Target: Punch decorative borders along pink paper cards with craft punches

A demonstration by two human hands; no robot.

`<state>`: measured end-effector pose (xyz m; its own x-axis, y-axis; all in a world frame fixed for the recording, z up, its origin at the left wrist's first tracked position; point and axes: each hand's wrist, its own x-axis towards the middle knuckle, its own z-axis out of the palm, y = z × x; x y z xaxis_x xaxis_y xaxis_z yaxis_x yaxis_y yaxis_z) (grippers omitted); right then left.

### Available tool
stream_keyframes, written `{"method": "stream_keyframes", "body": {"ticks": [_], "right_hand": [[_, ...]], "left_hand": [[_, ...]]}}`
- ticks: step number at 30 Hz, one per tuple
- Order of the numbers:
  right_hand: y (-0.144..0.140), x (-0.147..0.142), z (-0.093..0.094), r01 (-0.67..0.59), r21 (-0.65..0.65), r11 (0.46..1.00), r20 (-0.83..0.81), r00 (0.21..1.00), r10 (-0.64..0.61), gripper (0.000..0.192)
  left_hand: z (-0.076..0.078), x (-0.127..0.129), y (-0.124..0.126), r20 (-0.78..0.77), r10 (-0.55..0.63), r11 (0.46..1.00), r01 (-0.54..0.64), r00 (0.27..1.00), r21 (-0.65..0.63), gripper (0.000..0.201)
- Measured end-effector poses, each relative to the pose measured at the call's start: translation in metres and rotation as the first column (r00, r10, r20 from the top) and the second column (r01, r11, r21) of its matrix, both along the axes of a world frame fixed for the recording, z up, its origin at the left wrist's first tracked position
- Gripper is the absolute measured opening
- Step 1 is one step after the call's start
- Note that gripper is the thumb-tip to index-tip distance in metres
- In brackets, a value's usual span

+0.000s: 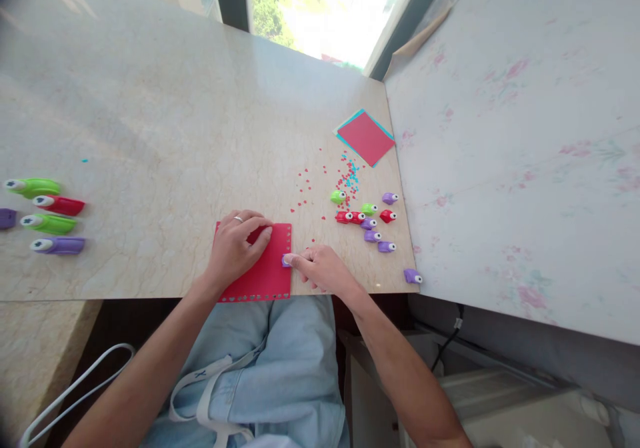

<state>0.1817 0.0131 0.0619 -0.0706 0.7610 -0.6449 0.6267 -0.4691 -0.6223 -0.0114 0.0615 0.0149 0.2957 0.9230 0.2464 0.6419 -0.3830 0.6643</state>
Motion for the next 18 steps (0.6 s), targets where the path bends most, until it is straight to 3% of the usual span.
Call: {"method": "stream_keyframes", "body": {"ticks": [8,11,14,16,18], "right_hand": [[-0.017,-0.001,-0.009,0.043,0.175,0.984,-0.039,0.999,-0.037,0.056],[-0.023,-0.005,-0.008,0.139,0.2,0.97,-0.079,0.989,-0.126,0.058],[-0.027,-0.013,-0.003,0.232,0.328,0.916,-0.128,0.971,-0.2,0.054],[-0.027,-0.017,0.0,0.188,0.46,0.868,-0.097,0.982,-0.161,0.041],[-0.026,-0.017,0.001,0.057,0.545,0.836,0.025,0.996,-0.085,0.038]], "left_hand": [[-0.001,0.0,0.001,0.026,0.001,1.0,-0.001,1.0,0.016,0.018],[-0.002,0.0,0.001,0.033,-0.001,1.0,0.0,0.999,0.023,0.017],[-0.002,0.0,0.001,0.037,-0.008,0.999,0.007,0.999,0.032,0.017],[-0.002,0.0,0.001,0.039,-0.008,0.999,0.006,0.999,0.032,0.017],[-0.001,0.0,0.001,0.041,-0.009,1.0,0.008,0.999,0.026,0.017]]}}
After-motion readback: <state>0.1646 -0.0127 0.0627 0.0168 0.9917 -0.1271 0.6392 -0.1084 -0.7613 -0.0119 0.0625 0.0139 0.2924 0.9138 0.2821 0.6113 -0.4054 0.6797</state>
